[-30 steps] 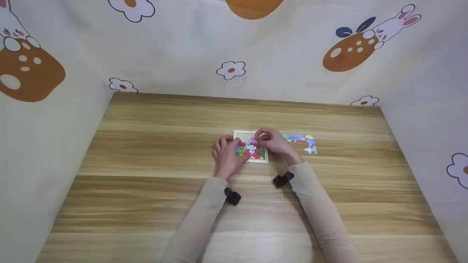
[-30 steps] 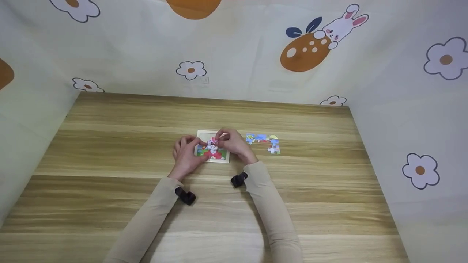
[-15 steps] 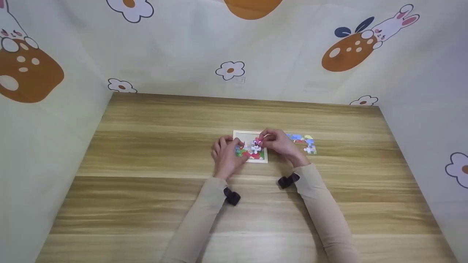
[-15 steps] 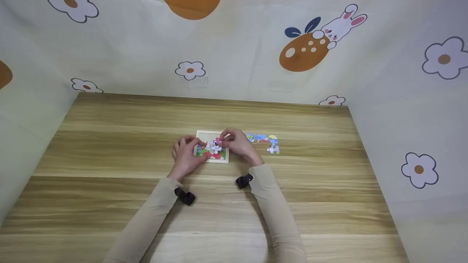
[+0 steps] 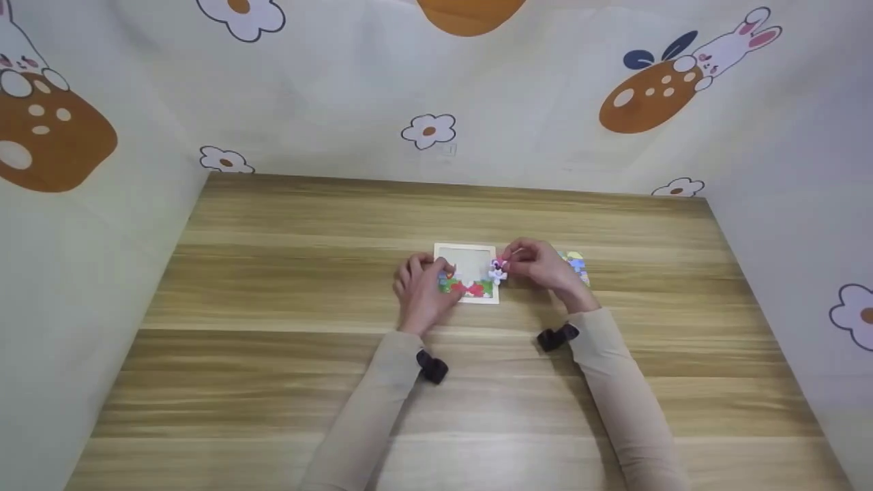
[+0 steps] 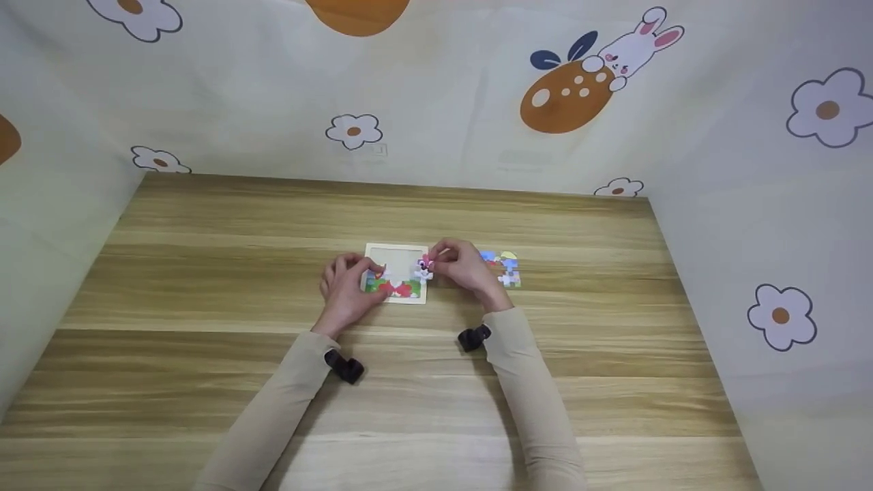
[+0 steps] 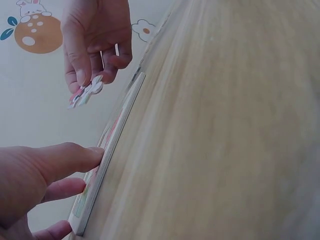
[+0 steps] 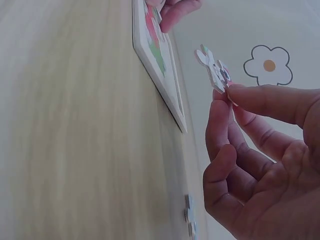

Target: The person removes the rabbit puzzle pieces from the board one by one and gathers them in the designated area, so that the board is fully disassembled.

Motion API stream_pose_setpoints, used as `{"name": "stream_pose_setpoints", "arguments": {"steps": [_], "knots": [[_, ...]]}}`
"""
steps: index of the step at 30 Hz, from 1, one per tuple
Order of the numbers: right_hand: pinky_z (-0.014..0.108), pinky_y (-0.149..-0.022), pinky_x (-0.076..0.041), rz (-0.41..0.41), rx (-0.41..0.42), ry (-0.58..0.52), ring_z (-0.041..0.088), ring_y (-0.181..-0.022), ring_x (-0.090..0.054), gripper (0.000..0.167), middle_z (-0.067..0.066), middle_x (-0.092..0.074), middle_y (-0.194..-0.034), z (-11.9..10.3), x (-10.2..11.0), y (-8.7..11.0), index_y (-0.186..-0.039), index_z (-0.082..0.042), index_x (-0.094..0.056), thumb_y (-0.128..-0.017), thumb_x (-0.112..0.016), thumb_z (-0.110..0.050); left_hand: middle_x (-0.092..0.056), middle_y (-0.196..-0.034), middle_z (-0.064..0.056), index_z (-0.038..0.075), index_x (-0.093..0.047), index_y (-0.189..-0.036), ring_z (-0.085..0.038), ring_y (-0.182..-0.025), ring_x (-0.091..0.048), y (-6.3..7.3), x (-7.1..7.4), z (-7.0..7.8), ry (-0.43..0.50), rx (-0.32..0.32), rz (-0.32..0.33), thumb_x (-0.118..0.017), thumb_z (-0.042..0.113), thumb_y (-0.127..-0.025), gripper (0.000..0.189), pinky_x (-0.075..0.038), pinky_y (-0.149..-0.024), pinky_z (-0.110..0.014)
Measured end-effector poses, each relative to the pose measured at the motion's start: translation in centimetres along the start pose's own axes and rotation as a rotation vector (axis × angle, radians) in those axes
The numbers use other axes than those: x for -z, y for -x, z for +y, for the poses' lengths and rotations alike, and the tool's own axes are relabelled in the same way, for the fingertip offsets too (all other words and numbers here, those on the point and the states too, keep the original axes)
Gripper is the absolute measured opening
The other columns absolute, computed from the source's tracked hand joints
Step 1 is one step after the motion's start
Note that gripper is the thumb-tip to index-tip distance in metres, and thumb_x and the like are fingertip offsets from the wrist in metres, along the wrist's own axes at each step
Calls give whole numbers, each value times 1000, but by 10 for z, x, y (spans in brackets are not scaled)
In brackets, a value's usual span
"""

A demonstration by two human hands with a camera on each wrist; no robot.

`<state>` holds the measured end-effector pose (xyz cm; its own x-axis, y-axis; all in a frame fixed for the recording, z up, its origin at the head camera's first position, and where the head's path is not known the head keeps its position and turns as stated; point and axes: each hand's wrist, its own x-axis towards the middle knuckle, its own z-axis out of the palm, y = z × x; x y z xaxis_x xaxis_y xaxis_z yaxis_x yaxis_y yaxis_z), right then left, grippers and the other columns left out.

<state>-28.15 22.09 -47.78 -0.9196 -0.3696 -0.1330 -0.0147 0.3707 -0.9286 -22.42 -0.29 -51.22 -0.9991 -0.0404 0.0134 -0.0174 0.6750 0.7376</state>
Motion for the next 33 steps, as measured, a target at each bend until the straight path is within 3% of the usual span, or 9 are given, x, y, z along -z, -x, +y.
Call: {"name": "stream_pose_setpoints", "arguments": {"steps": [6, 20, 31, 33], "knots": [[25, -73, -49, 33, -11, 35, 13, -81, -60, 16, 10, -67, -88, 3, 12, 5, -100, 9, -59, -86, -64, 5, -40, -130, -7, 19, -64, -99, -36, -128, -24, -1, -2, 0, -9, -10, -11, -80, 30, -76, 31, -21, -101, -54], [25, -72, -50, 62, -19, 72, 15, -80, -61, 18, 14, -66, -89, 8, 43, 18, -102, 12, -56, -87, -63, 4, -40, -131, -7, 20, -64, -102, -34, -128, -25, -2, -2, -1, -8, -7, -16, -80, 30, -76, 32, -21, -101, -52], [20, -53, -44, 74, -44, 92, 10, -64, -55, 18, 13, -66, -85, 18, 62, 30, -101, 14, -56, -87, -61, 5, -39, -130, -6, 20, -64, -102, -34, -128, -23, -1, -1, 0, -23, -3, -21, -79, 30, -77, 31, -21, -101, -53], [21, -54, -46, 77, -51, 84, 10, -64, -56, 17, 13, -66, -84, 20, 65, 32, -102, 14, -56, -86, -60, 7, -39, -130, -6, 20, -64, -102, -34, -128, -23, -1, 0, 0, -29, -2, -24, -79, 30, -77, 31, -22, -100, -53]]}}
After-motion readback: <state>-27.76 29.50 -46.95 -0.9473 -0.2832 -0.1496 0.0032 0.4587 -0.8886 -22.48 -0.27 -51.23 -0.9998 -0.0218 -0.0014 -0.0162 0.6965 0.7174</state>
